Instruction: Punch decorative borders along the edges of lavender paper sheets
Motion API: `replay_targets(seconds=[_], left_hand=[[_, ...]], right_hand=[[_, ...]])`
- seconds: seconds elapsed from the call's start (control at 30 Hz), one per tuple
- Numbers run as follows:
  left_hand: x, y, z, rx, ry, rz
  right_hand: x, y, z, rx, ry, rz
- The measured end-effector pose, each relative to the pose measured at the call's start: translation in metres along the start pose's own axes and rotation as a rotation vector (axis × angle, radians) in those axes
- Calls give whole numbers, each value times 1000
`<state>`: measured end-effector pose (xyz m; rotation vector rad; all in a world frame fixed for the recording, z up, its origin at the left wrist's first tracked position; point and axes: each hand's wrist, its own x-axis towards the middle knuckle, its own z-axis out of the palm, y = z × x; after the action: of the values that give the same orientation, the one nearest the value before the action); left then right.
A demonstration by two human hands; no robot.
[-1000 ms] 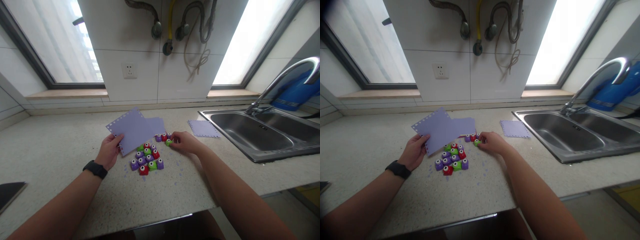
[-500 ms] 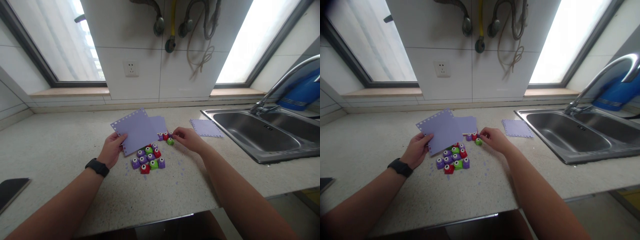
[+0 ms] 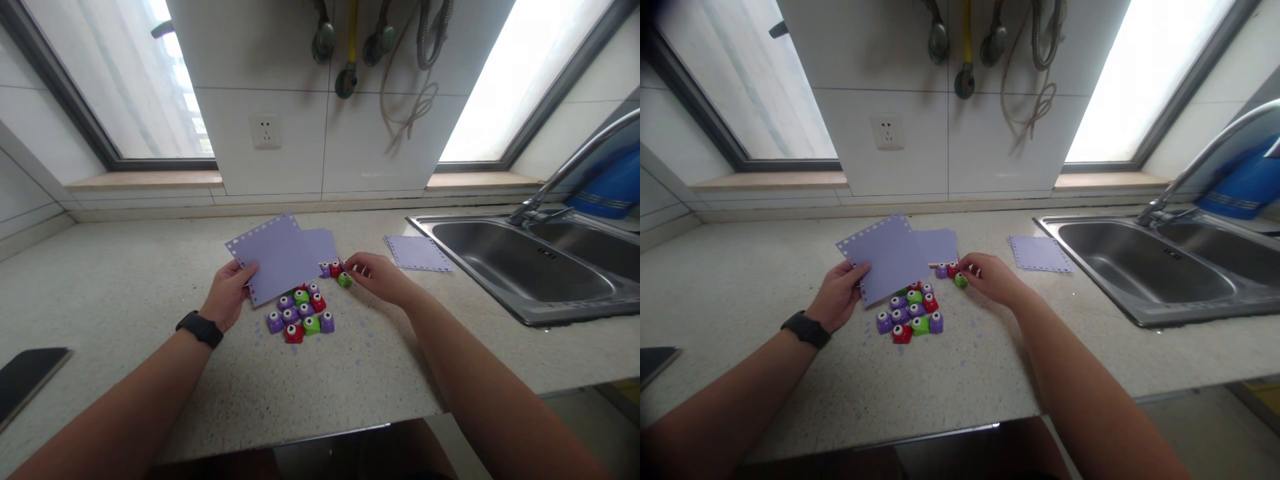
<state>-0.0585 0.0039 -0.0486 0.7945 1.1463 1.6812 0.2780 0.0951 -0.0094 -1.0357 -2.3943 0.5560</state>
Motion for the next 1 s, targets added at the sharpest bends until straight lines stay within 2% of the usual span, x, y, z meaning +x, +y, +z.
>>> replay_targets(seconds=[0.23, 0.33, 0.5, 0.67, 1.0], left_hand=[[1, -1, 0, -3, -7, 1], [2, -1, 0, 2, -15, 0], [1, 0, 0, 16, -26, -1], [0, 0, 0, 33, -28, 3], [0, -1, 0, 26, -49, -9]], right_hand=[[-1, -12, 8, 18, 0, -66], [2, -21, 17, -64, 8, -183], [9, -31, 33, -222, -82, -344], [8, -31, 36, -286, -140, -346], [6, -33, 28, -285, -112, -271]])
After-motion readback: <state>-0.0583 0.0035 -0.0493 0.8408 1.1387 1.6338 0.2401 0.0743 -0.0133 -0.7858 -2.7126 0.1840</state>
